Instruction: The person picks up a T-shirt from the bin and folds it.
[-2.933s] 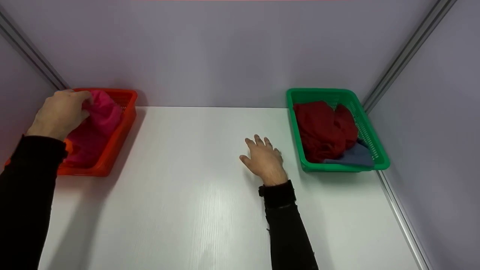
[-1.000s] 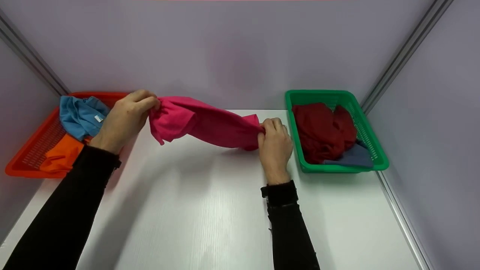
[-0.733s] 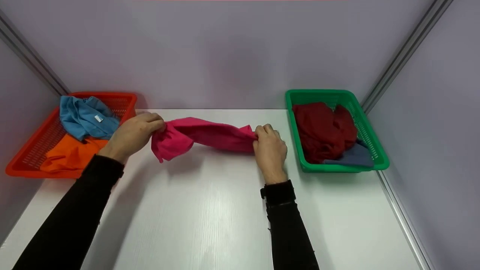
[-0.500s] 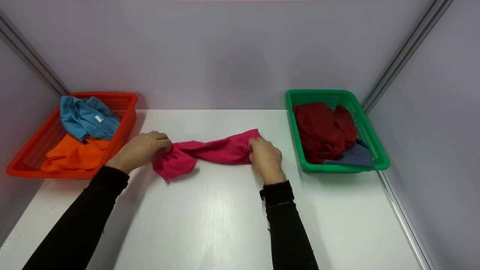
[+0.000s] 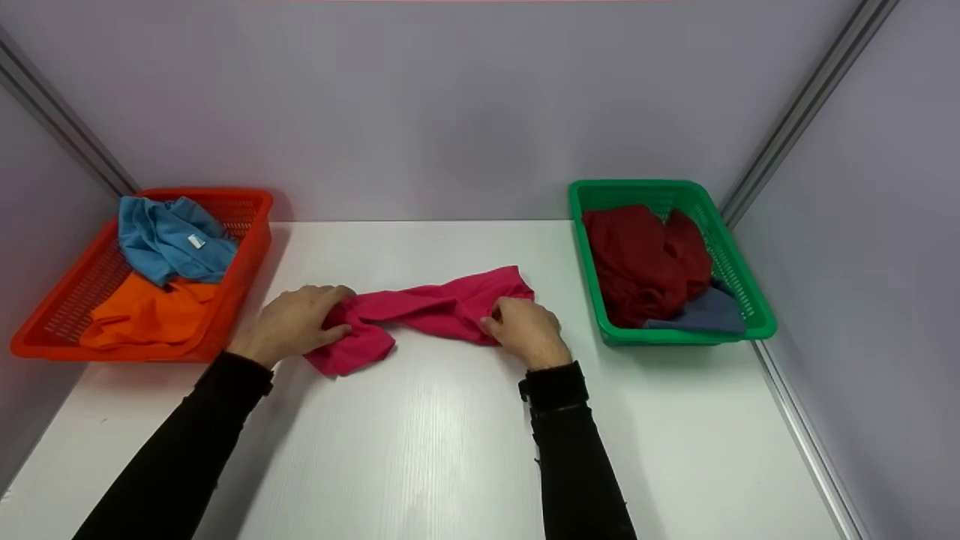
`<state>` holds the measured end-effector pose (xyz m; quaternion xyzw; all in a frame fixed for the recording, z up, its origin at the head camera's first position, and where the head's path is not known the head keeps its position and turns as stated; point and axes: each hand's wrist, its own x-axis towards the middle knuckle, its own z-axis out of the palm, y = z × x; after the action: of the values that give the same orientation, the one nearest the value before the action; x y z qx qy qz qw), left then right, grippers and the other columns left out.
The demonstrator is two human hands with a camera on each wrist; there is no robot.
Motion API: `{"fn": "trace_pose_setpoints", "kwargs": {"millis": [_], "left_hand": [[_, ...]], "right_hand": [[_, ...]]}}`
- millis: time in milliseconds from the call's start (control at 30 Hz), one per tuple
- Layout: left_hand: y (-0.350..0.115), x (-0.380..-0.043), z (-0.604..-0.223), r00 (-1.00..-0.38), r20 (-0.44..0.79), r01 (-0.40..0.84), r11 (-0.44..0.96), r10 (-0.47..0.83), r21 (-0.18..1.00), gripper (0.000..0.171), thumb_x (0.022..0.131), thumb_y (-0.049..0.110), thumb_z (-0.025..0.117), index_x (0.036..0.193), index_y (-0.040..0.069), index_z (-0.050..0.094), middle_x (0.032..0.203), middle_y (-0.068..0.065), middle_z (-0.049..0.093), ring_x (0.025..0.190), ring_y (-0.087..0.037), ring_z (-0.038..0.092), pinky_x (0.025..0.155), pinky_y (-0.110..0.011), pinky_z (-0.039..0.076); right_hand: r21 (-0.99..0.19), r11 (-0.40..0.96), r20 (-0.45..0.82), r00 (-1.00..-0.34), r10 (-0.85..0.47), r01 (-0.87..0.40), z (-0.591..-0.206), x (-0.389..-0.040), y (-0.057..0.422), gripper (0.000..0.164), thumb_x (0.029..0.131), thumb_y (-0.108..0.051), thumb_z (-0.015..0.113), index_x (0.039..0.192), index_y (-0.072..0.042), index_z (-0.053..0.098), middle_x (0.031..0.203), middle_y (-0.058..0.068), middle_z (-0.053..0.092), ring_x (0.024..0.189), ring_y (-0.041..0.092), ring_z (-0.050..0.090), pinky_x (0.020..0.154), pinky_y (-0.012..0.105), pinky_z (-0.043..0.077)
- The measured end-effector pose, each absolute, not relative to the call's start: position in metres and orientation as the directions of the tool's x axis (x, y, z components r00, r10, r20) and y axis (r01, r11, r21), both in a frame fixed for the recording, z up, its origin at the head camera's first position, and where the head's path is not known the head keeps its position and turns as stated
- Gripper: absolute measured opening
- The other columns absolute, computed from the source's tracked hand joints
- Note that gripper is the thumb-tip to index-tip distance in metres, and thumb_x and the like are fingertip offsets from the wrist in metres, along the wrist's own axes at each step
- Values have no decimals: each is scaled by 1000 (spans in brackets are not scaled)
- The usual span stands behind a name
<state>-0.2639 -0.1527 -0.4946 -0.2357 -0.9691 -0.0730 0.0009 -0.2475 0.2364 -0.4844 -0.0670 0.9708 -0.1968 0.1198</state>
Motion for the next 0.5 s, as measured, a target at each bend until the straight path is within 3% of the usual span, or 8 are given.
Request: {"fn": "trace_pose_setpoints", "kwargs": {"millis": [100, 200, 333, 500], "left_hand": [[-152, -265, -499, -868, 84, 496, 864, 489, 85, 41, 91, 30, 83, 126, 15, 67, 108, -7, 76, 98, -33, 71, 80, -53, 62], [-153, -268, -501, -854, 125, 513, 857, 504, 48, 33, 89, 21, 84, 119, 14, 70, 107, -8, 76, 97, -34, 71, 80, -53, 63], [-154, -276, -503, -860, 165, 489, 872, 483, 1, 22, 92, 11, 77, 114, 14, 73, 105, -8, 76, 98, -34, 72, 85, -52, 63], [-154, -288, -507, -884, 218, 407, 910, 414, -78, 24, 98, 2, 62, 116, 13, 75, 107, -12, 75, 105, -37, 72, 97, -53, 60]], "right_hand": [[-379, 920, -205, -960, -189, -100, -485, -246, 236, 22, 98, -35, 74, 105, -15, 68, 92, 4, 69, 85, 22, 62, 79, 40, 53], [-354, 928, -175, -966, -190, -118, -487, -247, 235, 16, 97, -28, 73, 101, -14, 66, 87, 5, 66, 81, 23, 60, 73, 39, 50], [-328, 938, -104, -983, -154, -113, -491, -249, 234, 8, 98, -21, 67, 100, -13, 64, 80, 5, 62, 74, 23, 58, 67, 37, 47], [-322, 942, -15, -994, -106, -95, -499, -253, 235, 14, 101, -20, 65, 112, -11, 65, 86, 10, 70, 78, 27, 67, 69, 45, 55]]}}
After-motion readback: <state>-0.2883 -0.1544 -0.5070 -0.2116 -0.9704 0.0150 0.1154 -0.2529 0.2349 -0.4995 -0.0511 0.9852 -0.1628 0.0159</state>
